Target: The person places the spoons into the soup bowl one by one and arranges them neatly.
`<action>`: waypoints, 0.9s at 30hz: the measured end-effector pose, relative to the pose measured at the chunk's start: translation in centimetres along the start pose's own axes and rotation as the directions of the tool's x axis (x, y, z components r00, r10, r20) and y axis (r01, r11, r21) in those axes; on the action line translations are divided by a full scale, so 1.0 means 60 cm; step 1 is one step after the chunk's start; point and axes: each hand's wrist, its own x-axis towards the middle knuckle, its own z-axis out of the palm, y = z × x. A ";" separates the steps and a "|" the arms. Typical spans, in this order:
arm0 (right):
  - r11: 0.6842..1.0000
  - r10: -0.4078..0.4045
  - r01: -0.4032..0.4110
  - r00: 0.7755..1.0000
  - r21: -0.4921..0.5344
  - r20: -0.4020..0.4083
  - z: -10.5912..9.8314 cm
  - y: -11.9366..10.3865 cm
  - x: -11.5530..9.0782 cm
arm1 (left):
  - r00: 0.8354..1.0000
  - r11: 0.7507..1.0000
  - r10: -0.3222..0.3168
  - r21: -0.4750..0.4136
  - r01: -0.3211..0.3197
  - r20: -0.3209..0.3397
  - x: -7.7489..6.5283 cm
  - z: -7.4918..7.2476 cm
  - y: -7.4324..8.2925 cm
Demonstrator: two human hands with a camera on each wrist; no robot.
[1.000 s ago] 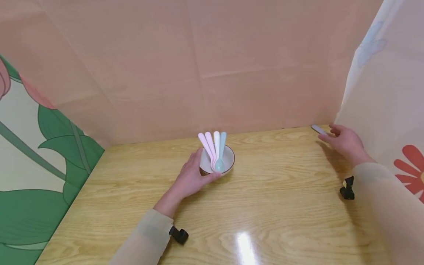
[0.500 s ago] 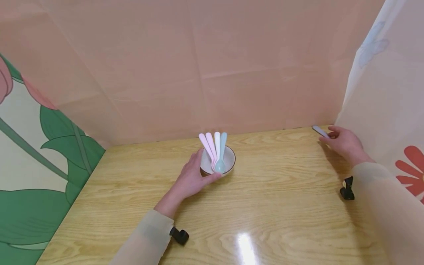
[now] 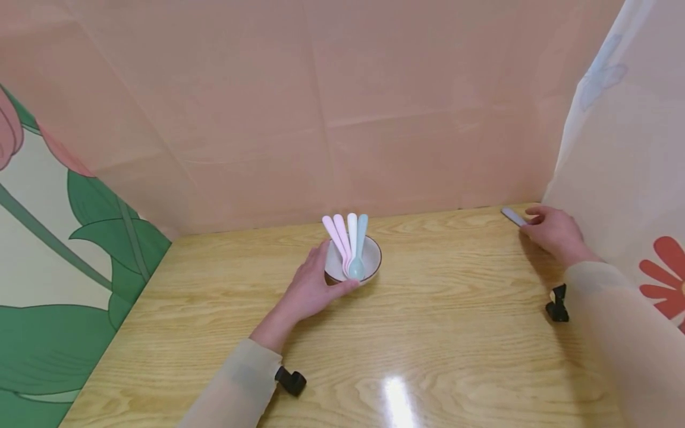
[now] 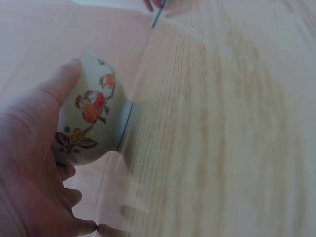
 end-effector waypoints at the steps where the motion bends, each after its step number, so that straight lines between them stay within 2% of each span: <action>1: 1.000 0.003 -0.003 1.000 -0.004 -0.004 0.001 0.001 0.001 | 1.000 1.000 0.000 0.000 0.000 0.001 0.000 0.000 0.001; 6: 1.000 0.021 -0.021 1.000 -0.014 -0.006 0.002 0.002 0.005 | 1.000 1.000 0.000 -0.001 0.000 0.001 0.001 0.000 0.003; 11: 0.999 0.021 -0.020 0.999 -0.043 0.036 -0.002 -0.003 0.006 | 1.000 1.000 0.009 -0.006 -0.009 -0.007 0.002 0.001 0.001; 27: 0.999 0.032 -0.027 0.991 -0.044 0.127 -0.004 -0.019 -0.001 | 1.000 1.000 0.022 0.006 -0.022 -0.010 0.003 0.001 0.000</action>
